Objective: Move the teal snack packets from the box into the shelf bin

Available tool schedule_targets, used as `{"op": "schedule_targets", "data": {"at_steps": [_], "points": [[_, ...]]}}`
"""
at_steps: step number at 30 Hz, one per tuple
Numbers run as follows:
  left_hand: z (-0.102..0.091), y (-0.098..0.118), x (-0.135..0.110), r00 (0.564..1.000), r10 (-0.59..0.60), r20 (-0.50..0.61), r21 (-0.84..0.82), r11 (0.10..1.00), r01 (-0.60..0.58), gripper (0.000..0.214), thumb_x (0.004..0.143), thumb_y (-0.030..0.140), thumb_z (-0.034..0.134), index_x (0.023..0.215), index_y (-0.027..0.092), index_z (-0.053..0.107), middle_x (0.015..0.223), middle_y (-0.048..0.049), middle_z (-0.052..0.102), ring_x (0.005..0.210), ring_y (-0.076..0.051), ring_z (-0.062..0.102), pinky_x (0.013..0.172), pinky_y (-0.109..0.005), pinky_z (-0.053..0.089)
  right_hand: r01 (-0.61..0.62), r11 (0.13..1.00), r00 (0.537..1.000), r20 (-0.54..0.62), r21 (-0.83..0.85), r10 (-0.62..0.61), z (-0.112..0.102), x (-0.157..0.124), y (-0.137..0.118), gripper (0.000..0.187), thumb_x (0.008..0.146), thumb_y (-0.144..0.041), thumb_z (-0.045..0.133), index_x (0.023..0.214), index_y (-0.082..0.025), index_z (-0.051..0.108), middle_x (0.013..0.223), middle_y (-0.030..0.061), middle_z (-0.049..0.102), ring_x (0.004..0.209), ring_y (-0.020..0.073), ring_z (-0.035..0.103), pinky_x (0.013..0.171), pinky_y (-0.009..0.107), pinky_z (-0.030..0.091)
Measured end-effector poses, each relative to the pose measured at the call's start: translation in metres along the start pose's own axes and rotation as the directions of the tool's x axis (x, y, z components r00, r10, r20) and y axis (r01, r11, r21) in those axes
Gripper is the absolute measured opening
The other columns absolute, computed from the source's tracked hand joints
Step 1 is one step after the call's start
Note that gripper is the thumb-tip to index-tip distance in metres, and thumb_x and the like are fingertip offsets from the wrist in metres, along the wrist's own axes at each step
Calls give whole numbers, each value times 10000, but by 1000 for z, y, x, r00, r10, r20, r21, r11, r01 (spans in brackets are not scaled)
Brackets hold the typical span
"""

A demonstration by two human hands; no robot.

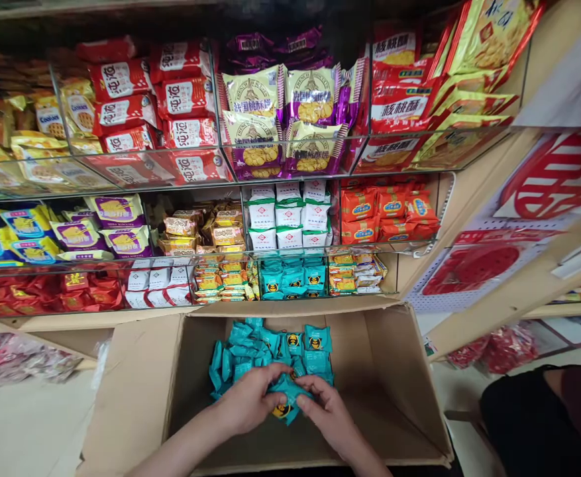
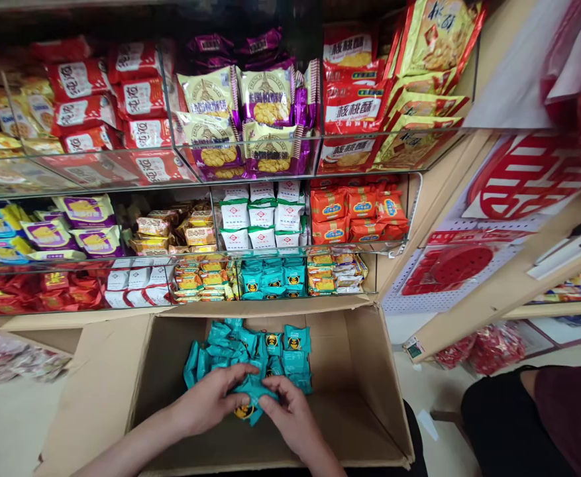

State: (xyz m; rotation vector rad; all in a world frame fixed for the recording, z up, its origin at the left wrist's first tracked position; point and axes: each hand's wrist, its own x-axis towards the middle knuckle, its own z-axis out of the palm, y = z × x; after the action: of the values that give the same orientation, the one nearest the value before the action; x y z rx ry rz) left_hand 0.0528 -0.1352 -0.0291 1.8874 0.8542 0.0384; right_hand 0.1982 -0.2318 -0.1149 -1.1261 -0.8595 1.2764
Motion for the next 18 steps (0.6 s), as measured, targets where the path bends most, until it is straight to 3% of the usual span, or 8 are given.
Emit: {"op": "schedule_targets", "data": {"at_steps": [4, 7, 9, 12, 15, 18], "points": [[-18, 36, 3, 989, -42, -142, -384, 923, -16, 499, 727, 364, 535, 1181, 218, 390, 860, -17, 563, 742, -149, 535, 569, -247, 478, -85, 996, 973, -211, 38, 91, -15, -2, -4, 279, 719, -434, 557, 803, -168, 566, 666, 7, 567, 618, 126, 515, 551, 224, 388], [-34, 60, 12, 968, -52, -244, -549, 831, -94, 536, 677, 366, 602, 1154, 218, 404, 803, 5, 564, 714, -134, 542, 577, -261, 495, -222, 972, 924, -300, 81, 236, -24, -5, 0, 268, 680, -424, 581, 705, -160, 547, 656, 5, 558, 574, 109, 496, 498, 203, 362], [-46, 70, 22, 954, -47, -298, -581, 802, -141, 509, 650, 328, 640, 1106, 214, 444, 806, 9, 574, 719, -125, 547, 601, -254, 495, -288, 955, 909, -292, 75, 297, -24, -5, 5, 249, 666, -399, 583, 671, -156, 532, 635, -1, 545, 545, 98, 482, 472, 192, 344], [-61, 77, 46, 941, -42, -336, -599, 781, -179, 385, 600, 241, 693, 939, 171, 522, 783, 1, 583, 705, -114, 549, 609, -231, 484, -308, 951, 924, -237, 11, 302, -21, -4, 9, 223, 662, -370, 567, 670, -150, 526, 625, -6, 542, 526, 88, 481, 460, 185, 334], [-73, 78, 81, 926, -212, -313, -691, 719, -69, 275, 542, 132, 727, 712, 138, 510, 696, 3, 572, 675, -117, 557, 617, -254, 484, -321, 947, 929, -202, -26, 309, -19, -1, 12, 203, 668, -352, 537, 676, -151, 513, 626, -12, 542, 513, 80, 480, 454, 177, 326], [-82, 71, 125, 862, -381, -334, -730, 683, 18, 255, 559, 87, 711, 677, 125, 488, 694, -14, 570, 684, -136, 568, 618, -283, 481, -328, 944, 928, -198, -31, 316, -20, 0, 13, 178, 668, -332, 519, 675, -154, 505, 620, -18, 530, 514, 79, 481, 452, 174, 323]]}}
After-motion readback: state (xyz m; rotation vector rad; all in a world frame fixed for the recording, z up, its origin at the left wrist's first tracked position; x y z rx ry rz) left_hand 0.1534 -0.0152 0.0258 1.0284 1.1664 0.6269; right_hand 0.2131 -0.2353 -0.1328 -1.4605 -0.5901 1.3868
